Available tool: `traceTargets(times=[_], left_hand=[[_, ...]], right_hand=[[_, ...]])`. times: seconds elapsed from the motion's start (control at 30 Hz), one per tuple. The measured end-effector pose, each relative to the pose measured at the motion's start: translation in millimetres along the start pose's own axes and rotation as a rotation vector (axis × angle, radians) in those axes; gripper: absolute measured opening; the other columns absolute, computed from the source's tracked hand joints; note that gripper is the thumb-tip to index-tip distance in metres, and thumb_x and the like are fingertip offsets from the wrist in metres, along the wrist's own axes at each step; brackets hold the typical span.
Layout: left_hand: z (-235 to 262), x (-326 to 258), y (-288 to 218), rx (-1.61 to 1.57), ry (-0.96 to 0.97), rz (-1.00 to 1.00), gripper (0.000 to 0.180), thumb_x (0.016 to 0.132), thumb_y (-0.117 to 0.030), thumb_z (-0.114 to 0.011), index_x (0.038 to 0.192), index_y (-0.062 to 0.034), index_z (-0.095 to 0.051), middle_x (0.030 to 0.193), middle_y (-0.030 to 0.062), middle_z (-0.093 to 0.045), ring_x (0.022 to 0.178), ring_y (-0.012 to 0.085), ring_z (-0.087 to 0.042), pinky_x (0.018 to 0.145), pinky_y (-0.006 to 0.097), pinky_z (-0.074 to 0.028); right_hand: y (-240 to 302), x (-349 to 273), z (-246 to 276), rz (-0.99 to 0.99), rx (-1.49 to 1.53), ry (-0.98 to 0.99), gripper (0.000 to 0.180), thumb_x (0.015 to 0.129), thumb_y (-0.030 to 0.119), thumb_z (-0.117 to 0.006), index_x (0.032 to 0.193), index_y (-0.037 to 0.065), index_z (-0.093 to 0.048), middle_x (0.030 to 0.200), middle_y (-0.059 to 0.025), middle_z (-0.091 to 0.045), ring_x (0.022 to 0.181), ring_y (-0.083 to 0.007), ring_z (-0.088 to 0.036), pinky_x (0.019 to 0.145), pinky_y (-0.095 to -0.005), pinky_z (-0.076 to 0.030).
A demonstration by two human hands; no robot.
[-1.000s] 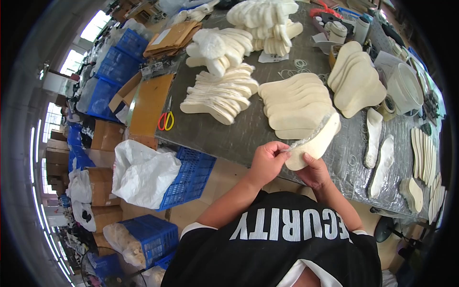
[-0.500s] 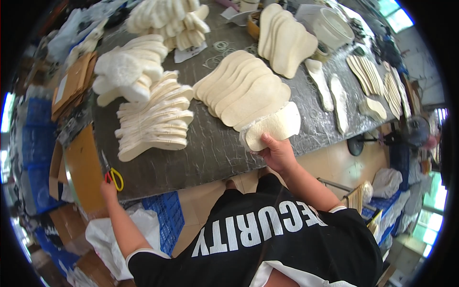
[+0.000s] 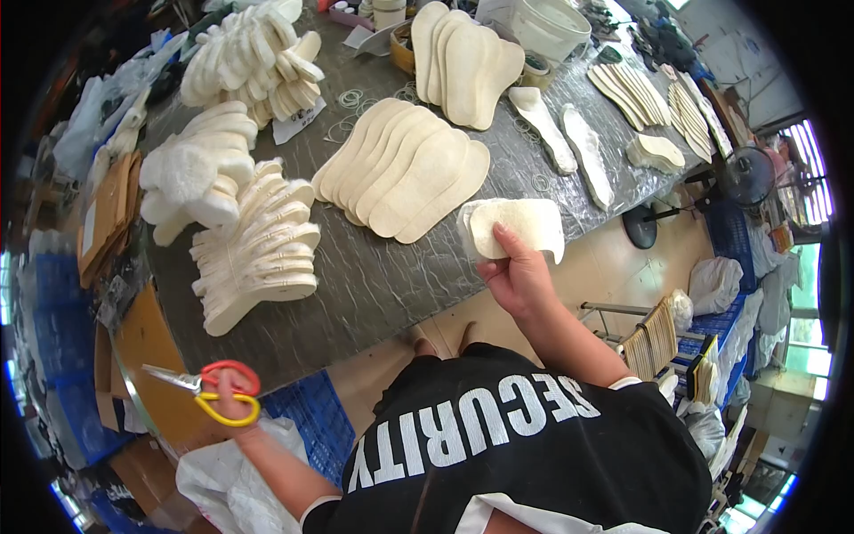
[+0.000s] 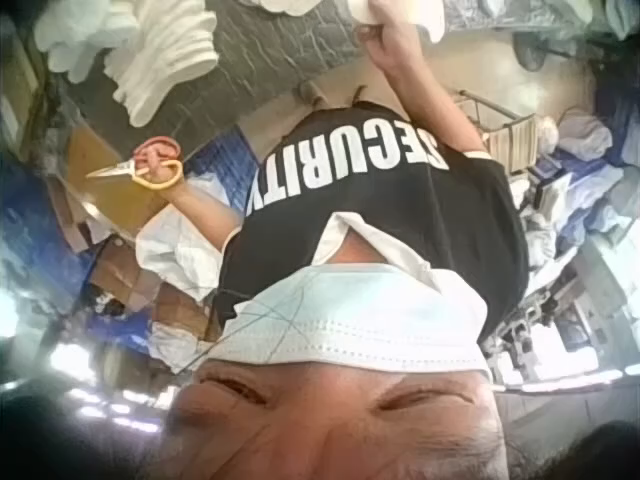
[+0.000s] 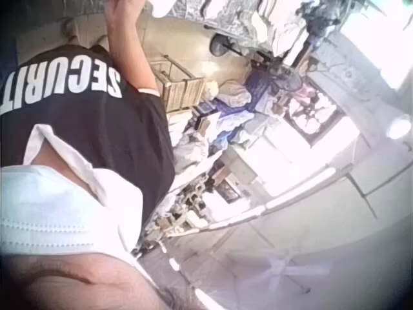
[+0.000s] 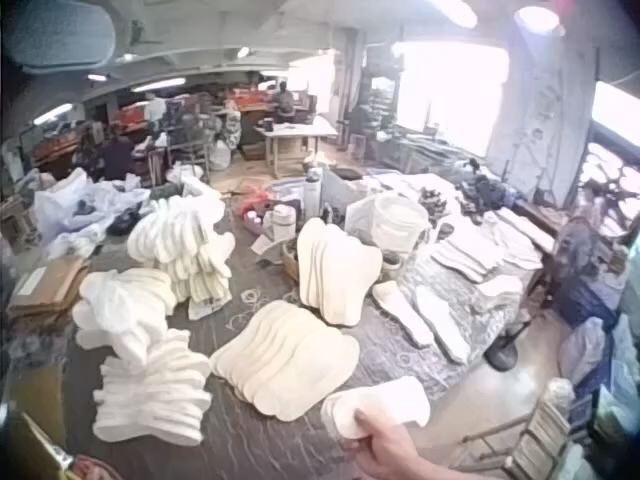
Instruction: The recorder trims excess fur and material from shoe insoles using scissors and stacks them on a table in a shoe manufacturing facility.
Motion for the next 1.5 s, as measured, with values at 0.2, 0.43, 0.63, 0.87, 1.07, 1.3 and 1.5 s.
traceTargets(times=[0.2,0.43,0.63,0.87,1.07,1.3,1.5], left_hand=[[-239.9,-63.8,-38.3,-0.034,0.735,0.194,0.02,0.091,-0.007,-0.056,0.11,-0.0019,-0.054,0.088,0.0022,-0.055,0.077,0.0093,-0.055,0.067,0.023,-0.046],[-323.8,-114.2,-44.2,0.533,0.937,-0.015,0.031,0.087,-0.014,-0.063,0.111,0.002,-0.05,0.094,0.0133,-0.057,0.082,0.0227,-0.06,0.074,0.033,-0.048],[-363.5,-150.1,-62.7,0.591,0.996,-0.004,0.029,0.087,-0.017,-0.062,0.103,0.0037,-0.05,0.091,0.0199,-0.058,0.083,0.0358,-0.061,0.076,0.039,-0.048],[-384.4,-175.8,-71.3,0.587,0.987,-0.011,0.029,0.086,-0.017,-0.062,0.103,0.0041,-0.051,0.091,0.0221,-0.058,0.083,0.0396,-0.06,0.073,0.042,-0.048],[-399.8,-195.3,-69.9,0.597,0.975,-0.073,0.028,0.086,-0.016,-0.061,0.102,0.0054,-0.052,0.091,0.0265,-0.058,0.083,0.0443,-0.059,0.073,0.048,-0.048],[-402.3,-202.3,-68.6,0.635,0.96,-0.034,0.027,0.087,-0.017,-0.06,0.099,0.0049,-0.052,0.086,0.0266,-0.06,0.079,0.0455,-0.06,0.071,0.049,-0.049],[-398.6,-205.8,-67.7,0.632,0.96,-0.035,0.023,0.088,-0.018,-0.059,0.096,0.0037,-0.054,0.083,0.0263,-0.061,0.076,0.0442,-0.061,0.068,0.048,-0.049]], right_hand=[[-1.9,-20.6,3.2,-0.008,0.028,0.059,0.034,0.088,0.008,-0.065,0.119,0.01,-0.052,0.108,-0.0048,-0.063,0.09,-0.017,-0.063,0.061,-0.0305,-0.051],[22.5,-40.1,34.0,0.082,0.07,0.14,0.036,0.086,0.005,-0.064,0.12,0.013,-0.052,0.11,-0.0036,-0.062,0.096,-0.0184,-0.061,0.066,-0.0309,-0.052],[44.4,-53.2,73.2,0.127,0.115,0.096,0.036,0.088,0.006,-0.063,0.121,0.01,-0.051,0.111,-0.0053,-0.06,0.097,-0.019,-0.061,0.07,-0.0332,-0.052],[70.0,-64.9,95.4,0.149,0.163,0.136,0.035,0.088,0.006,-0.062,0.121,0.012,-0.051,0.112,-0.0046,-0.06,0.097,-0.0187,-0.06,0.069,-0.0321,-0.05],[73.1,-69.9,106.7,0.135,0.172,0.083,0.035,0.088,0.005,-0.062,0.121,0.013,-0.051,0.113,-0.0041,-0.06,0.099,-0.0181,-0.059,0.07,-0.0324,-0.05],[71.8,-73.1,112.6,0.127,0.139,0.135,0.035,0.089,0.006,-0.062,0.121,0.013,-0.051,0.113,-0.004,-0.06,0.099,-0.0178,-0.06,0.071,-0.0327,-0.051],[71.5,-75.0,110.8,0.156,0.112,0.112,0.037,0.089,0.007,-0.062,0.124,0.012,-0.049,0.115,-0.0046,-0.06,0.098,-0.0187,-0.06,0.072,-0.032,-0.051]])
Point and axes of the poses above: each hand's wrist, its own x-axis towards the middle knuckle, its own z-axis out of the back of the hand, y = z × x, the point moved 3 cm from there along x, towards the middle knuckle
